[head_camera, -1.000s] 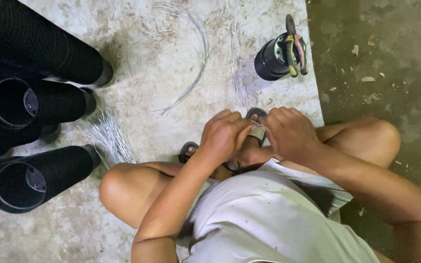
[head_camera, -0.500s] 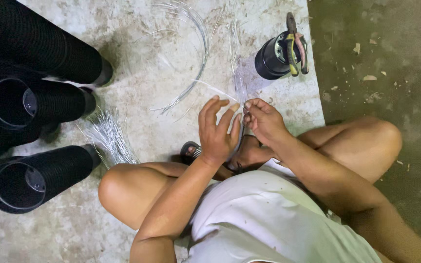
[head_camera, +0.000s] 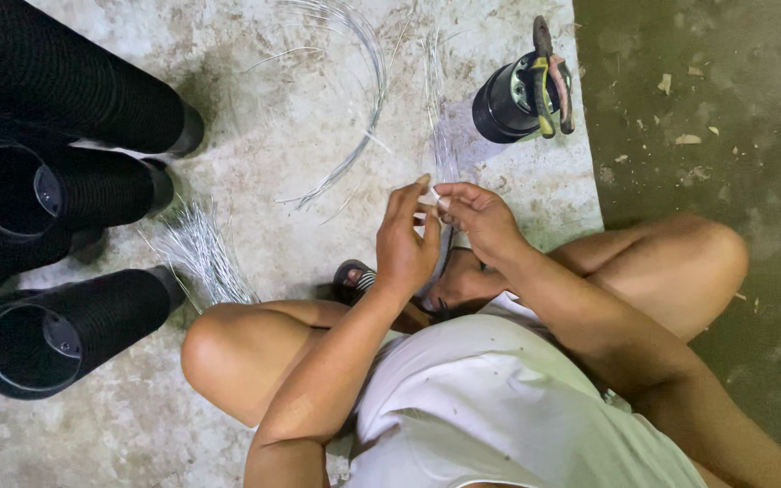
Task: The person sits on the floor and uses pliers to cut thin metal wires into short pieces. They repeatedly pick up wire strands, cut them, and place the cut pieces on the floor.
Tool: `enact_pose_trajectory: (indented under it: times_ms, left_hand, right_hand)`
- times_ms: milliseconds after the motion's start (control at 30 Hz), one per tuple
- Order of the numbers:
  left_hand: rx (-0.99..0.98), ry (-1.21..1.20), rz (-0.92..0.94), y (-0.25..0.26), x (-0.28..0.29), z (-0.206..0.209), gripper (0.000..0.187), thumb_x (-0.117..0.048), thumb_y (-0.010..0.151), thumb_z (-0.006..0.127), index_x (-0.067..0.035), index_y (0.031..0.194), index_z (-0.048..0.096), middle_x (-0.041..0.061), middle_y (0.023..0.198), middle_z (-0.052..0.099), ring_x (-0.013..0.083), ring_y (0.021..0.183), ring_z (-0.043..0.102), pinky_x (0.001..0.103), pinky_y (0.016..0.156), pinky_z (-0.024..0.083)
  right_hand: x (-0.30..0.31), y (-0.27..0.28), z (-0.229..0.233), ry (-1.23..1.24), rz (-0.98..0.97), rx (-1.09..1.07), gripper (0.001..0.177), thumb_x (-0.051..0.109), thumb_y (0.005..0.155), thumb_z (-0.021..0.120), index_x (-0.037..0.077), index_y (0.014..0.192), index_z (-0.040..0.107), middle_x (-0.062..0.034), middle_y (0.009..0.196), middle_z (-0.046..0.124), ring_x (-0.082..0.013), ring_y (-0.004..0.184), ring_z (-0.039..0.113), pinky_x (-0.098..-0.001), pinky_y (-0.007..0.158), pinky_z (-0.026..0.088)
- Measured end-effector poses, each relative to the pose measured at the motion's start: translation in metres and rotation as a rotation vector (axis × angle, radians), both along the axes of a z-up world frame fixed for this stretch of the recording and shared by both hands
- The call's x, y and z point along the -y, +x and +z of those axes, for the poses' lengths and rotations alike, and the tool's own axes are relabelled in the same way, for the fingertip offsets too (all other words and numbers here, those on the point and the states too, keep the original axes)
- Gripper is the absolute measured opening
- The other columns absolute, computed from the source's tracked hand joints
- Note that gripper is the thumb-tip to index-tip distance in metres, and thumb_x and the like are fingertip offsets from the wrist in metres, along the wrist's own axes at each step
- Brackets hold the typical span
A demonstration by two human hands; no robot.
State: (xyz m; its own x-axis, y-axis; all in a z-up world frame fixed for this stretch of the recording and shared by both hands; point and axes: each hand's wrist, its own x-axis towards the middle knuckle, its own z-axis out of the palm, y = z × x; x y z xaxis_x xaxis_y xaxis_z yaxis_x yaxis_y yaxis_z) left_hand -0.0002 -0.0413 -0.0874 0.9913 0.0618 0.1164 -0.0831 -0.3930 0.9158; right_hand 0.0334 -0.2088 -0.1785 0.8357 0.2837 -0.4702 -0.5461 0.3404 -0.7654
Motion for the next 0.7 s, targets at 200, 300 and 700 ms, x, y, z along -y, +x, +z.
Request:
enact_pose_trajectory:
  times_ms: [200,300,700]
  left_hand:
    - [-0.336,-0.348,0.036,0.004,0.005,-0.021,0.039,-0.009,0.092,0.072,0.000,0.129,0.063,0.010,0.099,0.072,0.0145,0.084,0.069,0.027,0.070,0.056]
    - [-0.405,-0.452,0.038,0.008,0.003,-0.031,0.033,-0.010,0.095,0.071,0.001,0.126,0.066,0.009,0.085,0.071,0.0125,0.075,0.066,0.026,0.070,0.054]
    - [0.070,0.260,0.067,0.016,-0.012,0.002,0.027,-0.015,0.084,0.082,-0.005,0.107,0.073,0.012,0.099,0.071,0.0285,0.081,0.071,0.038,0.068,0.056]
  right_hand:
    - [-0.004,0.017,0.003,0.154,-0.074,-0.016,0.029,0.005,0.098,0.064,0.004,0.127,0.065,-0.0067,0.108,0.069,-0.0144,0.102,0.065,-0.0287,0.087,0.054]
    - [-0.009,0.019,0.005,0.078,-0.017,0.102,0.023,0.003,0.098,0.067,0.001,0.121,0.066,-0.0052,0.107,0.070,-0.0120,0.097,0.066,-0.0264,0.083,0.052]
    - [-0.012,0.055,0.027,-0.159,0.054,0.135,0.011,0.001,0.094,0.071,0.001,0.105,0.070,-0.0065,0.092,0.075,-0.0091,0.073,0.065,-0.0239,0.068,0.053]
